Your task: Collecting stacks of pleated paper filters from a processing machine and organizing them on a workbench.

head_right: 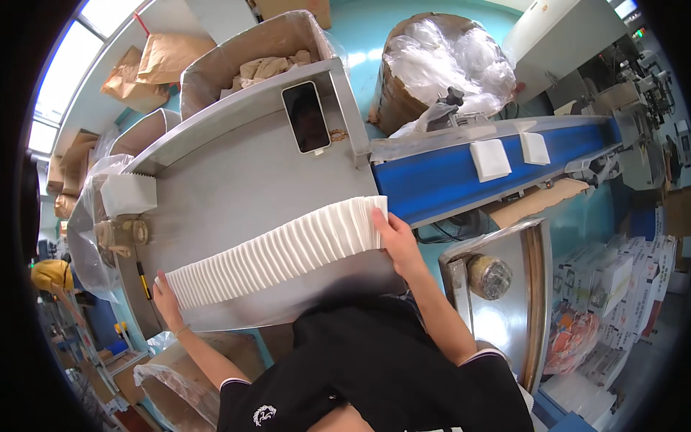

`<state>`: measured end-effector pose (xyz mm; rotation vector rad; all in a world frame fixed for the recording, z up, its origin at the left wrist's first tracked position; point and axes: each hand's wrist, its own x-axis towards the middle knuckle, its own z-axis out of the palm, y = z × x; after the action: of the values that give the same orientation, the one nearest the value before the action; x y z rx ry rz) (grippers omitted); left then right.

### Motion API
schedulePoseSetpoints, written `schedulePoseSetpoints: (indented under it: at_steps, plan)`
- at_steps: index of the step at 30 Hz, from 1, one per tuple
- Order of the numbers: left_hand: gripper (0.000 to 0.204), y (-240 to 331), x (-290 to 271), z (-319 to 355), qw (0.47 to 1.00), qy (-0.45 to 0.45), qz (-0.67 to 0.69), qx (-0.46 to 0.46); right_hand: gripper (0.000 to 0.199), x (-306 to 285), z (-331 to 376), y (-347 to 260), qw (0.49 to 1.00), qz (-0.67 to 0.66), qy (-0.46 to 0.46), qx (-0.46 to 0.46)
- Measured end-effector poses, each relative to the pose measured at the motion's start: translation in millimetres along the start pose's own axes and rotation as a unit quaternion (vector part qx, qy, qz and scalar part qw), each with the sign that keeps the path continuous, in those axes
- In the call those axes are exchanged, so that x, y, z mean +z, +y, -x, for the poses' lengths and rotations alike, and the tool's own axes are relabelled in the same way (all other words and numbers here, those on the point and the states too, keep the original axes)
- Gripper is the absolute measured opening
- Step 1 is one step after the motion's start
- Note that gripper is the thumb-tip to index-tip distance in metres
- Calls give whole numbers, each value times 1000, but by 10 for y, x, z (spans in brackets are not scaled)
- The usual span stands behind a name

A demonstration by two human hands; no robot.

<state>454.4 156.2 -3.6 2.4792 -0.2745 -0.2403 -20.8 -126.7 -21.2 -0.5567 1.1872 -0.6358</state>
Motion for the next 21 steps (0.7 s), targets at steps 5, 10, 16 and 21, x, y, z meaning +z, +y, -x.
schedulePoseSetpoints:
  at_steps: [5,10,16,21]
  plan:
    - [71,52,33,54,1000,13,-12,-10,32,-459,33,58,996,6,-71,61]
    - [69,222,88,138,1000,-15,-14,-4,32,-329,-75,108,992,92,19,-85]
    - [71,89,26,134,1000,-9,7,-6,29,-41,3,41,988,136,-45,-63]
    - [73,102,70,179,1000,-16,-7,-5,29,-320,49,83,999,10,-12,-44]
